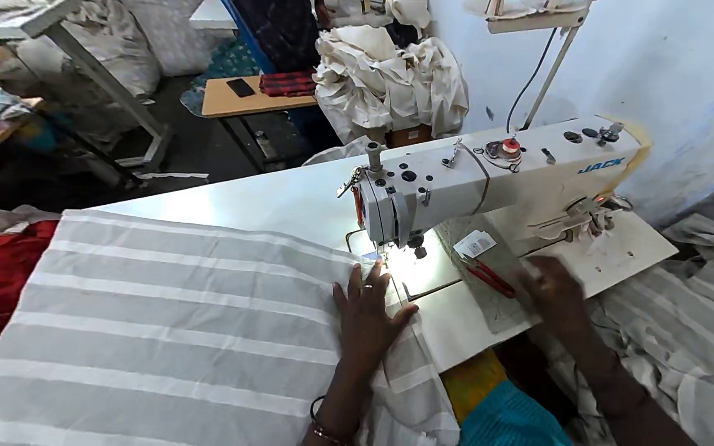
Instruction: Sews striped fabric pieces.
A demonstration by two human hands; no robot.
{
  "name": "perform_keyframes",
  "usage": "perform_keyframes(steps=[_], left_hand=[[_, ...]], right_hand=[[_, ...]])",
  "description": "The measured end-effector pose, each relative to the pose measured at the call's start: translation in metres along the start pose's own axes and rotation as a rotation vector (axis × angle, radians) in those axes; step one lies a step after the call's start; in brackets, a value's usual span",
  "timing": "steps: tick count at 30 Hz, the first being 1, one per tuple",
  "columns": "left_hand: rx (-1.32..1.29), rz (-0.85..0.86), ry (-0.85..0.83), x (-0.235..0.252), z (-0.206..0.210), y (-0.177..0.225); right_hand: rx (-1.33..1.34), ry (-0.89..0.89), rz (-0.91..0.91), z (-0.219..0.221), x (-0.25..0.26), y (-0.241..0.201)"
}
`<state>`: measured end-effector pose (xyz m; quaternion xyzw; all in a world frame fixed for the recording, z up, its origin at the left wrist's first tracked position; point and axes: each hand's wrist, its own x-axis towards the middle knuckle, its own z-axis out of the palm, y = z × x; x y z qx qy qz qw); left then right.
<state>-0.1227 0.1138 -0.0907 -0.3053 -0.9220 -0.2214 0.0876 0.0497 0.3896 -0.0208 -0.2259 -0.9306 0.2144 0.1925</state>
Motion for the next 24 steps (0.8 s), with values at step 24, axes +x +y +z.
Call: perform_keyframes(steps=[24], left_hand=[[0.021, 0.361, -0.527, -0.09, -0.076, 0.075]], right_hand=[[0.173, -0.128, -0.315, 0.096, 0.003, -0.083]])
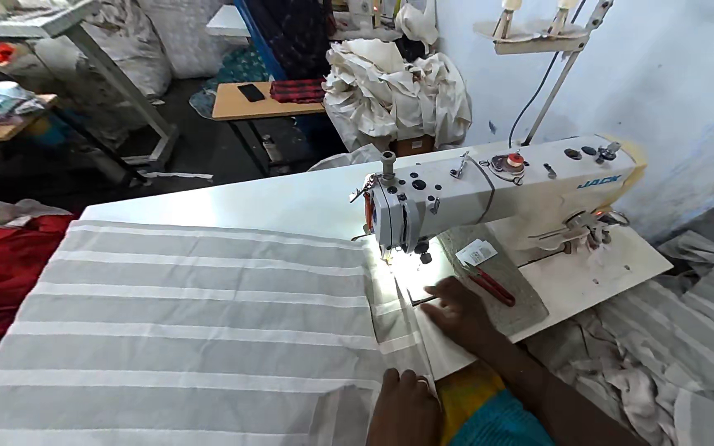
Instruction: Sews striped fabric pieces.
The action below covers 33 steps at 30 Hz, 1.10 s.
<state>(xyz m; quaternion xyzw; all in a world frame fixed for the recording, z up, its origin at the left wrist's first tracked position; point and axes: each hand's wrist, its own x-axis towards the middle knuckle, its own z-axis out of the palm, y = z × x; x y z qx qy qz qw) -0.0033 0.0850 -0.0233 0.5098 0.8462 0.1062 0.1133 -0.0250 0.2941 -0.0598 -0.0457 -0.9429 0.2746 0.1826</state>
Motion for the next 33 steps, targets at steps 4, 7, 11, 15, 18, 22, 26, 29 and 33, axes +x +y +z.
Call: perform_keyframes(steps=[4, 7, 11, 15, 18, 22, 26, 29, 33], left_hand=[[0.043, -0.012, 0.153, -0.007, 0.015, 0.006], [0.066, -0.095, 0.284, -0.002, 0.026, 0.007], [0.133, -0.151, 0.384, 0.01, 0.032, 0.003], [0.179, -0.177, 0.426, 0.017, 0.035, 0.003], [0.175, -0.174, 0.415, 0.013, 0.032, 0.011], [0.057, -0.116, 0.392, 0.0, 0.038, 0.019], [0.133, -0.156, 0.503, 0.004, 0.043, 0.012], [0.203, -0.169, 0.608, 0.017, 0.047, -0.004], [0.22, -0.094, 0.689, 0.03, 0.049, -0.037]], right_hand=[[-0.106, -0.255, 0.217, 0.031, 0.04, -0.054], [-0.17, -0.167, 0.224, 0.042, 0.035, -0.059], [-0.151, -0.188, 0.213, 0.034, 0.009, -0.059], [-0.121, -0.222, 0.213, 0.029, 0.002, -0.058], [-0.109, -0.153, 0.148, 0.033, 0.0, -0.054], [-0.105, -0.112, 0.119, 0.035, -0.003, -0.051], [-0.087, -0.121, 0.128, 0.035, -0.002, -0.051], [-0.084, -0.149, 0.142, 0.034, -0.001, -0.051], [-0.066, -0.144, 0.132, 0.032, 0.0, -0.05]])
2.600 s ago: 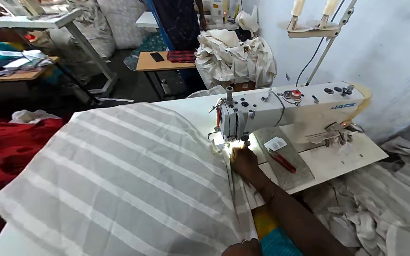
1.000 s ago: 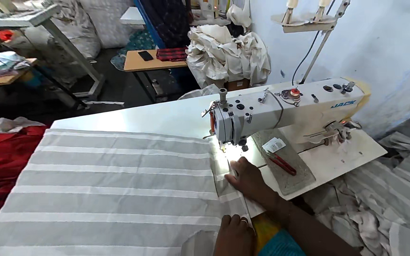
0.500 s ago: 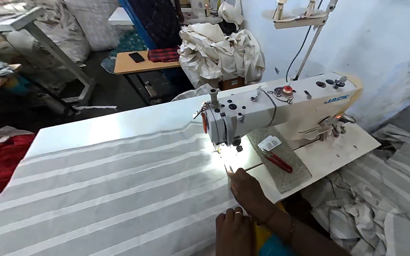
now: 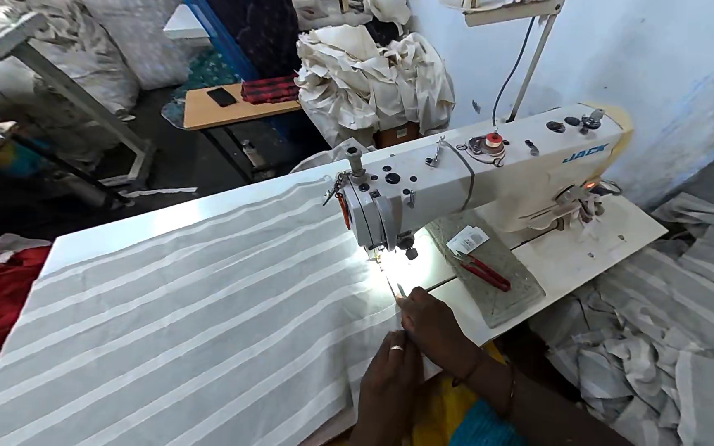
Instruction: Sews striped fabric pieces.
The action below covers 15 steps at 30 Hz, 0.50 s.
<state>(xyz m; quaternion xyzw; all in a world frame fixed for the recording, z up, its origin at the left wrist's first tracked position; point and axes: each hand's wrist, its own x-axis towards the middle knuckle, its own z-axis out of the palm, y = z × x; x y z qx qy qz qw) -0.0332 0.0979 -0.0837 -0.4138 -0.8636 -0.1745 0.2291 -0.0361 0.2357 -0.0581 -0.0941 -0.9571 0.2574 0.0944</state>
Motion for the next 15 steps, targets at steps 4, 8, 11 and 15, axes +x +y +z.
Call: perform_keyframes(steps=[4, 8, 11, 15], left_hand=[[-0.08, 0.018, 0.035, 0.014, 0.013, -0.03], [-0.099, 0.035, 0.023, 0.035, 0.022, -0.053], [-0.111, 0.054, 0.014, 0.051, 0.03, -0.07], [-0.175, 0.044, -0.008, 0.071, 0.038, -0.088]], right_hand=[[0.027, -0.031, 0.013, -0.002, 0.004, 0.002], [0.047, -0.057, 0.036, -0.007, 0.018, 0.001], [0.034, -0.058, 0.028, -0.007, 0.035, 0.002], [0.06, 0.033, -0.034, -0.011, 0.051, 0.005]])
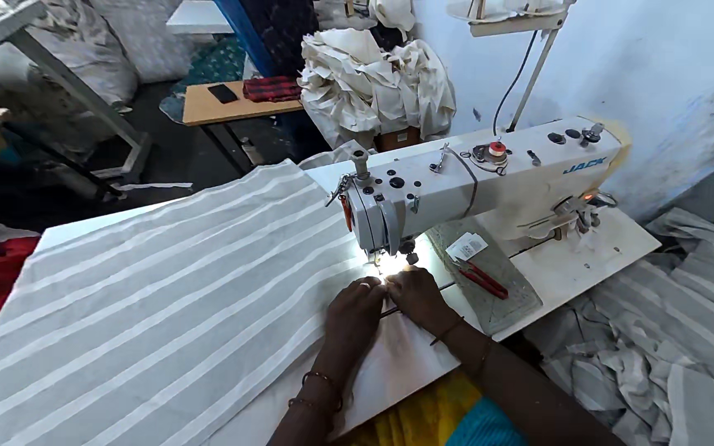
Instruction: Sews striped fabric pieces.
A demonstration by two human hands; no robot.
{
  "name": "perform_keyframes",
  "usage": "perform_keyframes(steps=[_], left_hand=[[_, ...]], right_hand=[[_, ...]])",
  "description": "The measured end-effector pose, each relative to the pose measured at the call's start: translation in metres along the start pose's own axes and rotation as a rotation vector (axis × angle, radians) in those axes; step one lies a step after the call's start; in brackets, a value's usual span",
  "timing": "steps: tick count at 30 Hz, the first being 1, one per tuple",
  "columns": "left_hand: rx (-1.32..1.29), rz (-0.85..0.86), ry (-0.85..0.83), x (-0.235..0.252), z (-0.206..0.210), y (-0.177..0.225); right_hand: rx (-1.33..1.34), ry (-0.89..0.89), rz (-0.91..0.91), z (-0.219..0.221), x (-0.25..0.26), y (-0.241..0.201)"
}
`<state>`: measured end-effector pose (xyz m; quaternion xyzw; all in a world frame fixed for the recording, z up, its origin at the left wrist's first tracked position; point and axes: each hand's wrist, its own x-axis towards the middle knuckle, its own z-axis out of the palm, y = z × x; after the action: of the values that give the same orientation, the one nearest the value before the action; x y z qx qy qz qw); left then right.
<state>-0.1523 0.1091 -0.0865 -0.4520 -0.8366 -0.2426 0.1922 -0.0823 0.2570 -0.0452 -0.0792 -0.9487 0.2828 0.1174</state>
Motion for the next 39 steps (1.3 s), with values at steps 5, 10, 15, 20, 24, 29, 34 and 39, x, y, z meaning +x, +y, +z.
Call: perform_keyframes(steps=[5, 10, 15, 20, 24, 29, 34, 39], left_hand=[[-0.015, -0.033, -0.002, 0.005, 0.006, -0.008], [0.007, -0.079, -0.023, 0.008, 0.003, -0.006], [0.062, -0.165, -0.042, 0.008, 0.006, -0.01], [0.186, -0.265, -0.24, 0.02, -0.001, -0.009], [0.182, -0.382, -0.284, 0.025, -0.018, -0.006], [0.149, -0.61, -0.294, 0.005, -0.036, 0.006], [0.195, -0.539, -0.032, -0.025, -0.026, 0.014], [0.229, -0.489, 0.042, -0.037, -0.029, 0.015]], right_hand=[[0.053, -0.038, 0.033, -0.006, 0.008, 0.003], [0.081, -0.237, 0.106, -0.021, 0.017, -0.006], [0.058, -0.204, 0.128, -0.047, 0.002, 0.016], [-0.326, 0.1, 0.317, -0.08, -0.057, 0.062], [-0.349, 0.038, 0.316, -0.083, -0.068, 0.088], [-0.223, 0.111, 0.195, -0.073, -0.066, 0.079], [-0.249, -0.02, -0.004, -0.005, -0.039, -0.011], [-0.188, -0.001, 0.002, 0.025, -0.009, -0.029]])
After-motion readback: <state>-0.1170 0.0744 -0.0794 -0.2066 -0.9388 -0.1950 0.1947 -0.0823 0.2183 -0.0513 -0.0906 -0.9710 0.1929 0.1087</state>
